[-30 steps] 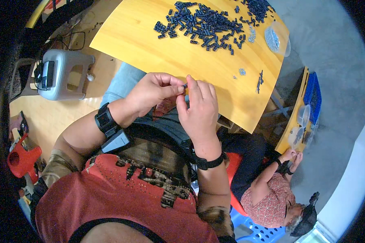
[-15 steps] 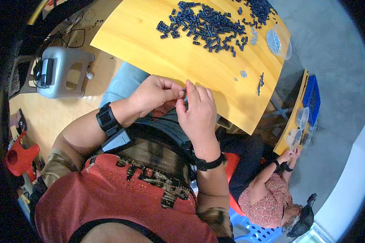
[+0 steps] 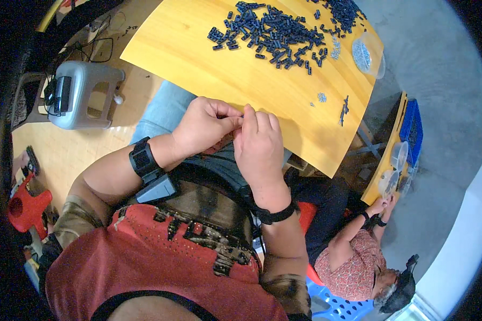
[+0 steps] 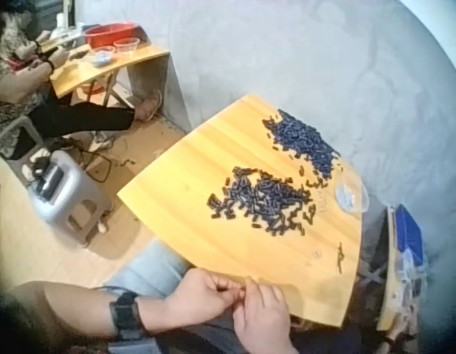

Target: Assembling small blue plastic components by manually inserting pins.

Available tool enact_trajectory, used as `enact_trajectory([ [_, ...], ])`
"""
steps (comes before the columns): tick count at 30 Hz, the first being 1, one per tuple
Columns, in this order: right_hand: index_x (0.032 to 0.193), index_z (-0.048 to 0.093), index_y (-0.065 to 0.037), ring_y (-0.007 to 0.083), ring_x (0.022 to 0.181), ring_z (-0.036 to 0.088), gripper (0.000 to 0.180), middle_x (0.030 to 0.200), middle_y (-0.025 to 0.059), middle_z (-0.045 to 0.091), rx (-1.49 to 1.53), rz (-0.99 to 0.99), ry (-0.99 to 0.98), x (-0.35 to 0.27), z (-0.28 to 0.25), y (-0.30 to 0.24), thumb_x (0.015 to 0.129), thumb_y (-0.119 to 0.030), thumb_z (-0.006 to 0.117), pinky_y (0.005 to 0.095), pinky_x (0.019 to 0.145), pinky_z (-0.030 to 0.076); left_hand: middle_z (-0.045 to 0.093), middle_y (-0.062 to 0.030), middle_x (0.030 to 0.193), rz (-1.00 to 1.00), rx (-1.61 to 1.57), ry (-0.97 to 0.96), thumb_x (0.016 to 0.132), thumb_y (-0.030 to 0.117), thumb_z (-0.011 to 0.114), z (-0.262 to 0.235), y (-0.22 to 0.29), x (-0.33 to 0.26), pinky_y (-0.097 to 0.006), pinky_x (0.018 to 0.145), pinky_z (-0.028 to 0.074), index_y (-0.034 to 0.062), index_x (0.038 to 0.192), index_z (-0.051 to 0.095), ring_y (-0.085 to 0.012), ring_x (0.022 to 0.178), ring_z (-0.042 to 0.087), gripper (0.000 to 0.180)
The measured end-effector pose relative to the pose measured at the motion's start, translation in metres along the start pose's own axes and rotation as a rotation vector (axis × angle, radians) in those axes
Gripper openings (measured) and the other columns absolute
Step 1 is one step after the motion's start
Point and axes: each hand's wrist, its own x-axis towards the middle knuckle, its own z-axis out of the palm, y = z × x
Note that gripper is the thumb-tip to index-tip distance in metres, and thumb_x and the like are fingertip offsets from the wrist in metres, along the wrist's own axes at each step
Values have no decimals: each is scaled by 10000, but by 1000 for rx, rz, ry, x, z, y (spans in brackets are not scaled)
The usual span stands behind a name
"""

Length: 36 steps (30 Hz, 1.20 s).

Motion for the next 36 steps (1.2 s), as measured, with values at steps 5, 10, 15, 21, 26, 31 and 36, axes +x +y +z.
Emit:
enact_trajectory([
  [5,1104,556,64,332,872,533,411,891,163,554,21,-61,-69,2,-1,2,714,-29,645,405,800,458,523,-5,505,-15,-14,-16,921,88,578,-3,3,-3,-220,326,302,-18,836,672,-47,371,417,165],
  [10,1092,565,55,334,887,539,390,901,164,564,15,-51,-69,0,-4,2,722,-36,647,404,806,460,542,0,535,83,-3,-8,926,120,590,-3,-5,-2,-217,346,310,-19,843,673,-42,391,423,181],
  [15,1077,577,46,333,877,550,376,889,161,573,53,-7,-21,1,-6,4,722,-49,659,405,802,467,564,-3,562,-42,-160,-67,906,121,625,-3,-5,2,-222,357,321,-10,832,674,-43,410,437,159],
  [21,1056,598,29,316,837,555,378,851,139,570,53,8,-38,-3,-13,1,705,-79,685,405,764,471,564,-8,555,-82,-46,-124,890,122,642,-7,3,-2,-229,364,333,-1,792,677,-49,416,439,161],
  [26,823,589,-34,291,802,554,228,789,104,563,-104,-27,-169,2,-24,2,687,-166,716,398,704,459,560,-13,545,-34,54,-124,881,128,648,-7,6,-5,-229,361,338,-7,750,677,-55,417,450,189],
  [31,744,562,-64,276,785,557,219,758,94,558,-161,-52,-220,5,-32,-1,682,-206,716,395,686,454,569,-5,547,3,139,-162,863,122,654,-10,8,-7,-222,360,352,-5,808,707,-52,419,462,148],
  [36,708,563,-76,278,720,562,221,700,85,550,-146,-81,-243,2,-28,0,664,-227,718,405,645,457,628,-51,599,1,190,-208,806,110,662,-12,7,-8,-244,466,423,18,802,728,-82,487,537,114],
])
